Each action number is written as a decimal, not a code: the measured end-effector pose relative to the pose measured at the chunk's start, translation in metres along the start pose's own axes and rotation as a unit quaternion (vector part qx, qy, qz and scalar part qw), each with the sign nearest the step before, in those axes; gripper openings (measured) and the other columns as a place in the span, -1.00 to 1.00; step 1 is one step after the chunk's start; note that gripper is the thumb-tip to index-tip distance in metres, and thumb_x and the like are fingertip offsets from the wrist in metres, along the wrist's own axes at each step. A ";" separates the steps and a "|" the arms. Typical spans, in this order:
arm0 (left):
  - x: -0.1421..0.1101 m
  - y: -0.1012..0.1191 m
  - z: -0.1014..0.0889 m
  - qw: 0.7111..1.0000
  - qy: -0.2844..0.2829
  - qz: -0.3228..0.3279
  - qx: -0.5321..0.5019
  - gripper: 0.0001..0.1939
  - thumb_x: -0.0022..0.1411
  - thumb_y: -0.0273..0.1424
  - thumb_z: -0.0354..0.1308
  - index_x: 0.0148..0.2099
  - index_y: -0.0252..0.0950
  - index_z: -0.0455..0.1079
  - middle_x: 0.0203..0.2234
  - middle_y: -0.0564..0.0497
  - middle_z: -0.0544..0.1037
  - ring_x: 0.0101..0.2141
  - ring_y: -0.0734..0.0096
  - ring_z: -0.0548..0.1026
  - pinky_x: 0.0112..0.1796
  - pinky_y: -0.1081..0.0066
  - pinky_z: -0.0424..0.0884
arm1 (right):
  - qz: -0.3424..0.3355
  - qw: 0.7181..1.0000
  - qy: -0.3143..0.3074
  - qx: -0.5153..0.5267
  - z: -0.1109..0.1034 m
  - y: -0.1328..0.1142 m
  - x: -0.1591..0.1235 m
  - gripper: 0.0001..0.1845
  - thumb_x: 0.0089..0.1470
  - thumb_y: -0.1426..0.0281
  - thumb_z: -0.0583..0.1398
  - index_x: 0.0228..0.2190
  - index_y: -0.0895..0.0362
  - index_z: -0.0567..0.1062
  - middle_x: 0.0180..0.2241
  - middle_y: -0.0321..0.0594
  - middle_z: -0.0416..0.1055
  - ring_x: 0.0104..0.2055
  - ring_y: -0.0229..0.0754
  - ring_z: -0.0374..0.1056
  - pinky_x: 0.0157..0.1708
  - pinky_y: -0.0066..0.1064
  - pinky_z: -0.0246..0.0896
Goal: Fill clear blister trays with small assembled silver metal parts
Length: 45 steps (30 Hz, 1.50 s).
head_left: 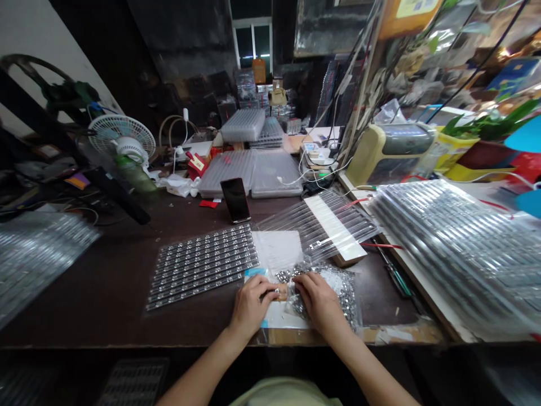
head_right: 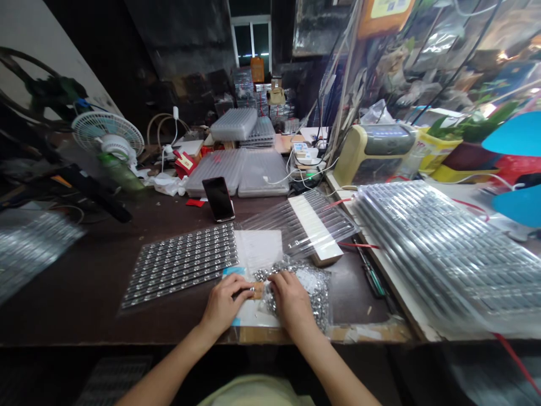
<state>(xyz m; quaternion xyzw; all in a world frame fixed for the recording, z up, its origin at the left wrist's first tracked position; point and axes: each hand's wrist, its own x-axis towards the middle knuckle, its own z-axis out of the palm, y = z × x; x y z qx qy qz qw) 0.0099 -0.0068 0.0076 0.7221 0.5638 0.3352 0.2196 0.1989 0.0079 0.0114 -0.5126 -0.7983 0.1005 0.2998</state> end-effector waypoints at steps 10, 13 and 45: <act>0.000 -0.003 -0.001 0.994 0.067 -0.033 -0.082 -0.88 0.17 -0.49 0.14 -0.28 -0.25 0.51 -0.37 -0.02 0.52 -0.31 0.35 0.49 -0.28 0.38 0.42 | 0.029 0.999 -0.022 0.015 0.009 -0.019 0.004 -0.89 0.10 0.32 0.20 -0.42 0.00 0.54 -0.39 -0.33 0.49 -0.31 -0.23 0.32 -0.30 -0.40 0.07; 0.000 -0.008 -0.002 0.987 0.105 -0.044 -0.112 -0.88 0.19 -0.45 0.12 -0.28 -0.28 0.50 -0.35 -0.04 0.52 -0.32 0.36 0.49 -0.32 0.41 0.42 | 0.010 0.999 -0.013 -0.031 0.015 -0.027 0.005 -0.91 0.08 0.30 0.22 -0.41 -0.06 0.57 -0.34 -0.32 0.48 -0.28 -0.21 0.27 -0.29 -0.37 -0.01; 0.010 0.014 0.008 0.999 0.001 0.013 -0.052 -0.85 0.09 -0.53 0.23 -0.27 -0.20 0.52 -0.39 0.03 0.52 -0.29 0.37 0.45 -0.22 0.37 0.37 | 0.036 0.968 -0.094 -0.228 0.001 -0.021 0.008 -0.87 0.12 0.38 0.15 -0.45 0.08 0.44 -0.40 -0.24 0.41 -0.27 -0.11 0.21 -0.29 -0.30 -0.12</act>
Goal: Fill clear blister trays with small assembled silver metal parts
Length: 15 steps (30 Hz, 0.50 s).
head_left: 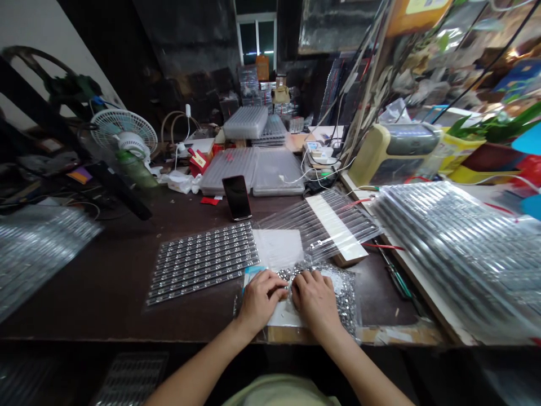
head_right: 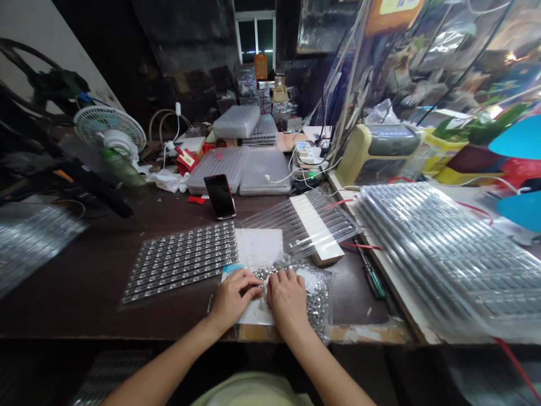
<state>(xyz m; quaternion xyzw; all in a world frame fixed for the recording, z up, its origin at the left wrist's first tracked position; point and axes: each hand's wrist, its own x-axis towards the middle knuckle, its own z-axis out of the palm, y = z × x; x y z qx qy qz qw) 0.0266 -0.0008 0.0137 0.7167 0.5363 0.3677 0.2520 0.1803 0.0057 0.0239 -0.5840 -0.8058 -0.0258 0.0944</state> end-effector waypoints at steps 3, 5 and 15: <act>-0.001 -0.003 0.004 1.000 0.002 0.014 0.014 -0.85 0.08 -0.53 0.25 -0.28 -0.19 0.53 -0.40 0.03 0.52 -0.30 0.37 0.45 -0.22 0.37 0.36 | 0.008 1.000 0.004 -0.004 -0.002 0.001 -0.002 -0.92 0.10 0.36 0.18 -0.42 0.09 0.44 -0.37 -0.22 0.41 -0.25 -0.09 0.21 -0.28 -0.29 -0.12; -0.001 -0.004 0.005 1.000 0.000 0.017 0.016 -0.86 0.08 -0.51 0.26 -0.28 -0.19 0.54 -0.41 0.03 0.53 -0.31 0.37 0.45 -0.23 0.38 0.36 | 0.011 1.000 0.006 -0.010 -0.003 0.002 -0.004 -0.95 0.08 0.37 0.20 -0.39 0.08 0.44 -0.36 -0.22 0.41 -0.25 -0.09 0.21 -0.28 -0.29 -0.11; -0.003 -0.008 0.010 1.000 -0.008 0.015 0.005 -0.85 0.06 -0.53 0.28 -0.30 -0.20 0.55 -0.42 0.03 0.53 -0.32 0.37 0.45 -0.25 0.40 0.34 | -0.033 0.999 -0.001 -0.042 0.002 0.005 0.000 -0.91 0.08 0.45 0.18 -0.46 0.11 0.44 -0.44 -0.20 0.41 -0.30 -0.07 0.24 -0.30 -0.27 -0.12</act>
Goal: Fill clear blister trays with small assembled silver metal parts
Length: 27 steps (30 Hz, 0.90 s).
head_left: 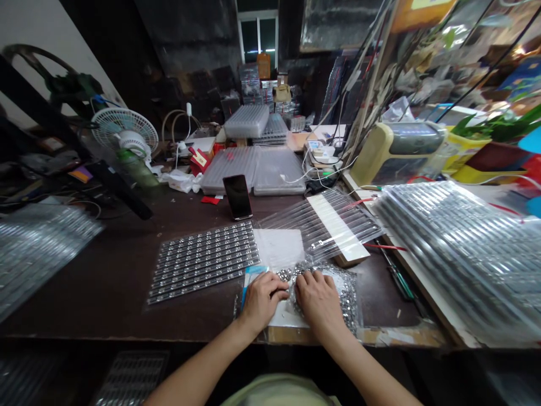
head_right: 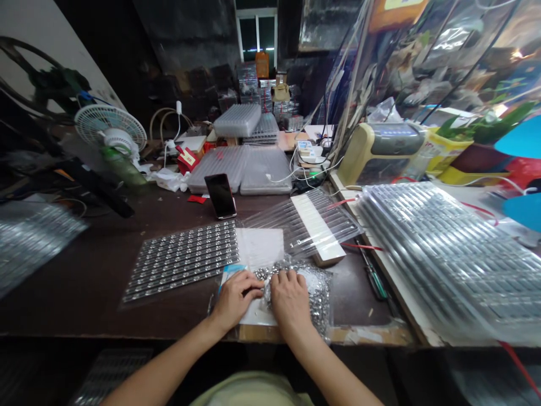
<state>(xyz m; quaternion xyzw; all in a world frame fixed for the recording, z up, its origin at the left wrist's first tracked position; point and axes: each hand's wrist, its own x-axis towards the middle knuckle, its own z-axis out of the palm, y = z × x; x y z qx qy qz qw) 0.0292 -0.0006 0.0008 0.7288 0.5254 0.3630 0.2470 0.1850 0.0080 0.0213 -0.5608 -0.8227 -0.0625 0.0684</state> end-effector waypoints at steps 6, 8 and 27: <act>0.006 -0.004 -0.019 0.997 0.056 -0.019 0.047 -0.87 0.12 -0.49 0.22 -0.27 -0.18 0.52 -0.37 0.04 0.55 -0.29 0.36 0.44 -0.21 0.35 0.31 | 0.004 0.996 0.036 0.078 -0.002 0.008 -0.002 -0.94 0.03 0.46 0.18 -0.46 0.10 0.41 -0.43 -0.25 0.39 -0.33 -0.14 0.24 -0.32 -0.32 -0.10; 0.010 -0.009 -0.032 0.988 0.087 -0.041 0.119 -0.89 0.13 -0.45 0.22 -0.26 -0.15 0.52 -0.35 0.05 0.54 -0.25 0.30 0.42 -0.19 0.29 0.26 | 0.013 0.992 0.051 0.118 -0.003 0.009 -0.004 -0.95 0.02 0.47 0.17 -0.45 0.11 0.40 -0.43 -0.26 0.37 -0.35 -0.17 0.23 -0.32 -0.35 -0.07; 0.108 0.027 0.002 0.995 -0.014 0.054 0.085 -0.93 0.12 -0.36 0.23 -0.29 -0.19 0.50 -0.32 0.04 0.57 -0.22 0.30 0.46 -0.10 0.24 0.21 | 0.001 0.954 0.053 0.295 0.006 -0.001 -0.008 -0.91 0.11 0.41 0.18 -0.39 0.04 0.50 -0.41 -0.33 0.49 -0.34 -0.23 0.37 -0.30 -0.42 0.06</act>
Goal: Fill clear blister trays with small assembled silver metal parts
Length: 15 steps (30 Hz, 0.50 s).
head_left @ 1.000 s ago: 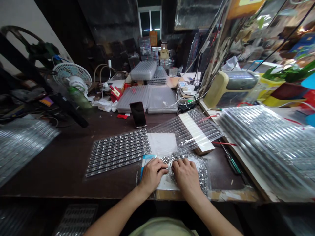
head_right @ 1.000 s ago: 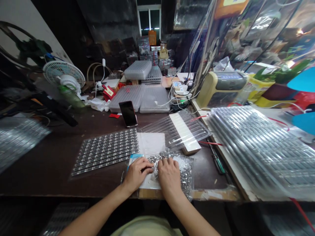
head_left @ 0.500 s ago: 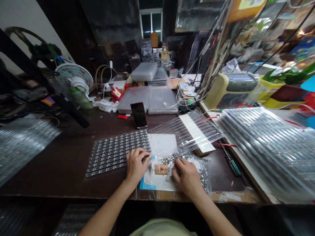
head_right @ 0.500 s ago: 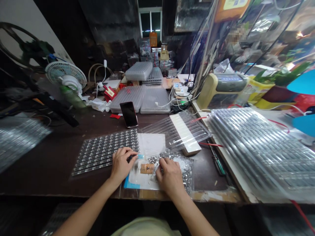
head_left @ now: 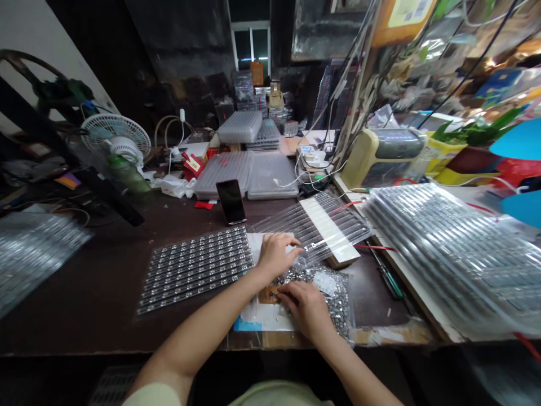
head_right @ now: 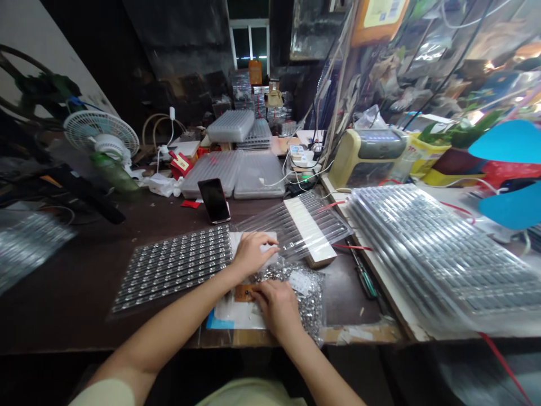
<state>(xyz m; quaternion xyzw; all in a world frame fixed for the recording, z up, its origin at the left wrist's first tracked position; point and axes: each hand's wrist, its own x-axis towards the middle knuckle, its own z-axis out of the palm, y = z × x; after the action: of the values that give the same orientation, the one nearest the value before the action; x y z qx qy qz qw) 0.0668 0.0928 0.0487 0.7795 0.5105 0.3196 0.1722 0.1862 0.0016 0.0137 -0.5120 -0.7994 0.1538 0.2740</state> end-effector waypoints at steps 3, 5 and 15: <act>0.027 0.015 0.019 1.000 -0.012 -0.008 -0.024 -0.91 0.07 -0.35 0.27 -0.40 -0.25 0.47 -0.38 0.00 0.58 -0.24 0.25 0.47 -0.09 0.20 0.22 | 0.021 1.000 0.009 -0.009 0.001 0.000 -0.002 -0.88 0.13 0.38 0.16 -0.41 0.06 0.51 -0.44 -0.32 0.49 -0.37 -0.24 0.37 -0.30 -0.42 0.05; 0.026 0.014 0.018 0.999 -0.010 -0.016 -0.034 -0.91 0.12 -0.37 0.23 -0.41 -0.26 0.46 -0.42 0.00 0.58 -0.29 0.30 0.48 -0.13 0.24 0.27 | 0.027 0.999 0.016 -0.021 0.002 -0.001 -0.001 -0.87 0.13 0.36 0.17 -0.43 0.06 0.51 -0.45 -0.33 0.49 -0.37 -0.25 0.36 -0.31 -0.42 0.03; -0.090 -0.040 -0.051 0.909 -0.013 -0.222 -0.353 -0.69 0.21 -0.26 0.07 -0.07 -0.32 0.39 -0.47 0.03 0.47 -0.51 0.54 0.44 -0.48 0.54 0.36 | -0.011 0.998 0.014 -0.054 0.019 -0.015 0.008 -0.88 0.11 0.31 0.20 -0.40 -0.06 0.56 -0.36 -0.33 0.47 -0.30 -0.26 0.25 -0.30 -0.38 -0.06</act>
<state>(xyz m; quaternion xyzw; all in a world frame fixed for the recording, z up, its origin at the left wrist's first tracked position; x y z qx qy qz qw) -0.0198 0.0251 0.0339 0.5382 0.5223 0.4222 0.5093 0.1614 0.0025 0.0091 -0.5195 -0.8081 0.1000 0.2589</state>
